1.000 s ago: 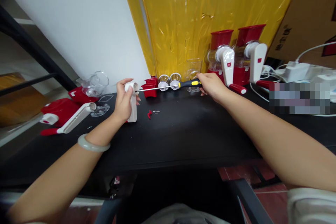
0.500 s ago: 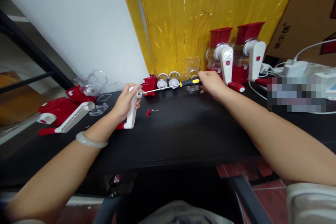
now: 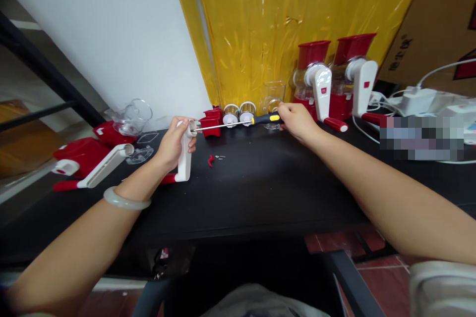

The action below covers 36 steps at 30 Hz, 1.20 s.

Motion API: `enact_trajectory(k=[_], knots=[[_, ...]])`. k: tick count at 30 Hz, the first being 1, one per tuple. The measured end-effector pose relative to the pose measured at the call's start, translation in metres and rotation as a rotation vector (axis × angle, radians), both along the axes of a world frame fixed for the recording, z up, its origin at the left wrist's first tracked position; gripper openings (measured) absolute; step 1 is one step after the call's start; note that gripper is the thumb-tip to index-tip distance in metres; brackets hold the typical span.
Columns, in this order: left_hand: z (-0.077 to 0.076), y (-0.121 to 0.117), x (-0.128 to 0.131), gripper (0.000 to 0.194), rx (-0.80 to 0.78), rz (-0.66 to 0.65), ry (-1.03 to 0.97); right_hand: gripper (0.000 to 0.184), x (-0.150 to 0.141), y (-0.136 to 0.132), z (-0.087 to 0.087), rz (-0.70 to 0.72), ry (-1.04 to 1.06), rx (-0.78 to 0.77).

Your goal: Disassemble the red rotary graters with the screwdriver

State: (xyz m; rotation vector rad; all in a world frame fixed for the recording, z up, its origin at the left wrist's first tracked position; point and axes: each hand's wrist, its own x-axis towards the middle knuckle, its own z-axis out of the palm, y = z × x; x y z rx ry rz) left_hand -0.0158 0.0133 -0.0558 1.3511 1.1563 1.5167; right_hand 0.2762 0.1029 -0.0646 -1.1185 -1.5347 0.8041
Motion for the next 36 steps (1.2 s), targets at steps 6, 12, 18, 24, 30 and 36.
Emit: enact_trajectory(k=[6, 12, 18, 24, 30, 36], knots=[[0.000, 0.001, -0.001, 0.028, 0.003, 0.003, 0.054, 0.032, 0.004, -0.003, 0.002, -0.005, -0.058, 0.093], [-0.002, 0.002, -0.002, 0.027, -0.053, 0.023, 0.087, 0.030, 0.007, -0.005, 0.004, -0.020, -0.137, 0.238], [0.000, 0.001, 0.000, 0.028, -0.066, 0.025, 0.030, 0.031, 0.009, -0.001, 0.003, -0.010, -0.118, 0.423], [0.004, 0.000, 0.000, 0.026, -0.071, 0.001, -0.002, 0.034, 0.009, -0.009, 0.006, -0.078, -0.158, 0.534], [0.006, -0.002, 0.001, 0.025, -0.072, -0.003, -0.023, 0.037, 0.008, -0.014, 0.005, -0.069, -0.155, 0.583], [0.007, -0.002, 0.000, 0.022, -0.115, -0.014, -0.043, 0.038, 0.010, -0.017, 0.004, -0.072, -0.190, 0.642]])
